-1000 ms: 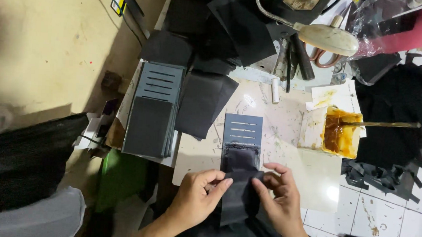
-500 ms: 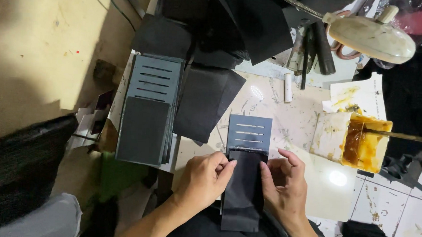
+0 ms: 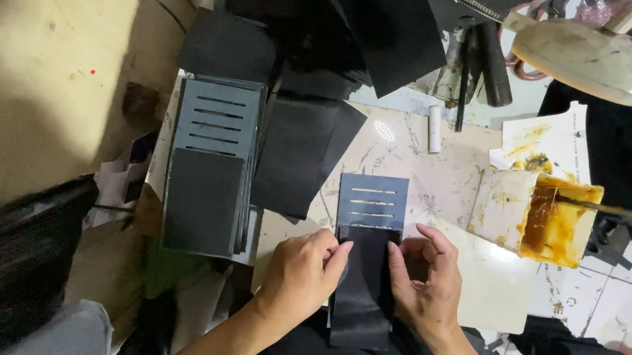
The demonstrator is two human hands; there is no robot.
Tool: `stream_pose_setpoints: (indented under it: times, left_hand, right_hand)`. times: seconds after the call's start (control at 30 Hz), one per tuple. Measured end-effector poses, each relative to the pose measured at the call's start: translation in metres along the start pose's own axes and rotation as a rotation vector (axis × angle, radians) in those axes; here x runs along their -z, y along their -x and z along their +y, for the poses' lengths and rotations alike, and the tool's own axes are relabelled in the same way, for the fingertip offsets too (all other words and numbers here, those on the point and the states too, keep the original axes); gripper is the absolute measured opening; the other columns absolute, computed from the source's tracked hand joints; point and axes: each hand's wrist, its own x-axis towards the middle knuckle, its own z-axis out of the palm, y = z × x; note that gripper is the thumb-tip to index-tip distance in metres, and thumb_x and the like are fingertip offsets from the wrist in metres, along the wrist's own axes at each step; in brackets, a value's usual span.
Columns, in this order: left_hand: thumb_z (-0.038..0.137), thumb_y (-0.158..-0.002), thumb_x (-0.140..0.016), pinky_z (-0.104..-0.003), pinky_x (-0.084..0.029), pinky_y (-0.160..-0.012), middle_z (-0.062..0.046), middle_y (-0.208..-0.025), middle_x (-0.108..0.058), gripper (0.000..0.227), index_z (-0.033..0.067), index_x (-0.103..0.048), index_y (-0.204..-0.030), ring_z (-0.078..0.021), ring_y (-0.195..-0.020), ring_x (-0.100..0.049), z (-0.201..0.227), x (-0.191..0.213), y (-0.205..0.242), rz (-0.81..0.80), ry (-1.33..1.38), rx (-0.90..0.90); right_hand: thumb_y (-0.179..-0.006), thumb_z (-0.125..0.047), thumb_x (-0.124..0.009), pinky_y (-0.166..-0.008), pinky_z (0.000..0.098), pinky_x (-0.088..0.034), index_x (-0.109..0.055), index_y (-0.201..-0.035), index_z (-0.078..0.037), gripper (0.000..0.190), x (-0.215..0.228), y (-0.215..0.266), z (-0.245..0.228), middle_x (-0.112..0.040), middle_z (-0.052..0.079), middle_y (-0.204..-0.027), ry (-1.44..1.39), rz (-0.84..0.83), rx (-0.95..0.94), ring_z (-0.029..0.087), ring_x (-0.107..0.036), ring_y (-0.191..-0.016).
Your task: The person sits at a workshop table and applies yellow adhesive from an open box onto dark fabric pieces using a small stick applicator. They spread the glue along the edge of each piece, then fold and press the fabric pieces together by hand, working through pieces one at a time.
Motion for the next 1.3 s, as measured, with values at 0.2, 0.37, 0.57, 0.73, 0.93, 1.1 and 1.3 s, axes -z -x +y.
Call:
stream_pose_setpoints:
  times: [0.2, 0.37, 0.57, 0.73, 0.93, 1.1, 1.3]
  left_hand:
    - [0.016, -0.088, -0.074, -0.036, -0.041, -0.036, -0.005, -0.05, -0.061, 0.027, 0.0088, -0.058, -0.068, -0.0207, -0.035, -0.051, -0.002, -0.002, 0.0, 0.015, -0.008, 0.003]
    - [0.016, -0.088, -0.076, -0.036, -0.04, -0.036, -0.003, -0.049, -0.06, 0.029, 0.0101, -0.057, -0.067, -0.0199, -0.034, -0.05, -0.001, -0.001, -0.001, 0.015, -0.02, 0.016]
    - [0.016, -0.088, -0.076, -0.036, -0.04, -0.035, -0.003, -0.05, -0.061, 0.029, 0.01, -0.057, -0.067, -0.0199, -0.034, -0.051, -0.001, -0.001, -0.001, 0.001, -0.007, 0.035]
    - [0.016, -0.09, -0.075, -0.034, -0.04, -0.034, -0.002, -0.048, -0.058, 0.03, 0.0106, -0.056, -0.067, -0.0173, -0.033, -0.05, -0.003, -0.002, -0.001, -0.03, -0.017, 0.032]
    - [0.015, -0.088, -0.076, -0.037, -0.042, -0.038, -0.004, -0.05, -0.06, 0.03, 0.01, -0.056, -0.067, -0.0222, -0.035, -0.053, -0.002, -0.003, 0.0, 0.041, -0.019, -0.014]
    - [0.017, -0.09, -0.075, -0.036, -0.043, -0.037, -0.003, -0.05, -0.061, 0.029, 0.0102, -0.057, -0.067, -0.0214, -0.035, -0.054, -0.004, -0.005, 0.001, 0.019, -0.04, 0.005]
    - [0.016, -0.095, -0.071, -0.036, -0.044, -0.039, -0.004, -0.055, -0.056, 0.029, 0.008, -0.053, -0.074, -0.0203, -0.038, -0.052, -0.002, -0.003, 0.005, 0.048, -0.118, -0.094]
  right_hand:
    - [-0.088, 0.0, -0.072, -0.054, 0.0196, -0.045, -0.043, -0.135, 0.003, 0.055, -0.001, -0.001, 0.0, -0.066, 0.007, -0.085, 0.012, 0.018, 0.024, 0.01, -0.058, -0.063]
    - [-0.088, 0.0, -0.073, -0.053, 0.0191, -0.044, -0.043, -0.135, 0.002, 0.056, -0.001, -0.001, 0.002, -0.066, 0.006, -0.084, 0.029, 0.022, 0.038, 0.009, -0.056, -0.061]
    - [-0.088, 0.0, -0.073, -0.052, 0.0189, -0.043, -0.043, -0.135, 0.002, 0.056, -0.001, -0.002, 0.001, -0.065, 0.005, -0.083, 0.051, 0.018, 0.053, 0.008, -0.055, -0.06]
    - [-0.087, 0.0, -0.074, -0.053, 0.019, -0.043, -0.042, -0.135, 0.001, 0.058, -0.002, -0.001, 0.004, -0.065, 0.005, -0.084, 0.051, 0.018, 0.055, 0.008, -0.056, -0.061]
    - [-0.089, 0.005, -0.073, -0.054, 0.0181, -0.042, -0.033, -0.145, -0.003, 0.069, -0.004, 0.005, 0.012, -0.066, 0.007, -0.099, -0.002, 0.062, 0.141, 0.007, -0.053, -0.064]
    - [-0.088, 0.003, -0.076, -0.068, 0.0236, -0.057, -0.03, -0.15, 0.002, 0.077, -0.003, 0.007, 0.012, -0.076, 0.013, -0.108, 0.099, 0.051, 0.24, 0.016, -0.073, -0.083]
    - [-0.088, 0.002, -0.078, -0.072, 0.0268, -0.055, -0.035, -0.148, 0.004, 0.073, -0.003, 0.004, 0.007, -0.077, 0.009, -0.108, 0.261, 0.094, 0.321, 0.018, -0.069, -0.084]
